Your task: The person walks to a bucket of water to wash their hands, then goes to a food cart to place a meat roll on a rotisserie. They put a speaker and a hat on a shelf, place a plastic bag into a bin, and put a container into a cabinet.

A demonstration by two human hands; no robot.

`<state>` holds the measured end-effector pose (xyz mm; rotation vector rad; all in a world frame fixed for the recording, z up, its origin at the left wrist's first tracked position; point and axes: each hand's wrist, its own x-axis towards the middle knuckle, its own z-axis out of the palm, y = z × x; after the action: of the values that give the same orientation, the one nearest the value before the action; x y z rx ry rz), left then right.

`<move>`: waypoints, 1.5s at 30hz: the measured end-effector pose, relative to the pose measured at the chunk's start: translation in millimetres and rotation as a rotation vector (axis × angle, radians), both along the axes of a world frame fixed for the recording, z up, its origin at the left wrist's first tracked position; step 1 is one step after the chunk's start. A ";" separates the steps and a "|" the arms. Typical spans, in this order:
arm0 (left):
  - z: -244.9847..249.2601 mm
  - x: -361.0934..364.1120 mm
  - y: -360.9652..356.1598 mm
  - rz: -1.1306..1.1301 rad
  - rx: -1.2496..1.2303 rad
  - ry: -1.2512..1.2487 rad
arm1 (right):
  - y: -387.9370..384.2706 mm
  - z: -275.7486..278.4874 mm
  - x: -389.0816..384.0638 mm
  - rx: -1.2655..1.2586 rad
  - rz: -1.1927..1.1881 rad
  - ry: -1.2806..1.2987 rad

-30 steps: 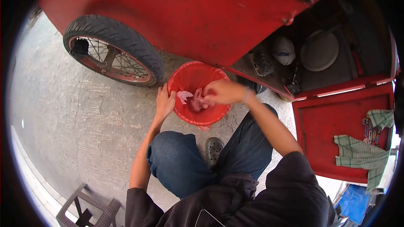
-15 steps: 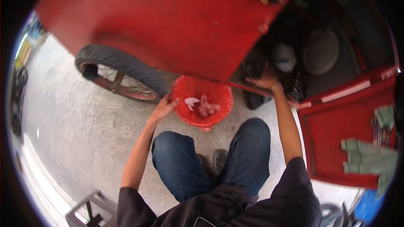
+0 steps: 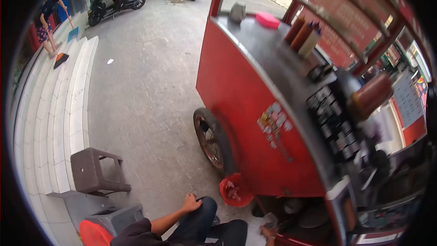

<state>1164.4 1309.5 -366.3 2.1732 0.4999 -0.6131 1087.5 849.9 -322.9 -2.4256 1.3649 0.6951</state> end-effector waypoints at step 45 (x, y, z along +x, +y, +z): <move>345.4 652.2 613.8 0.705 -0.714 -0.124 | 711.1 253.3 862.0 0.986 -0.155 -0.354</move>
<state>1816.6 1923.3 -20.9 1.2338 0.7825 -0.2043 1949.5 1561.0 -69.6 -1.5355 0.7695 0.6405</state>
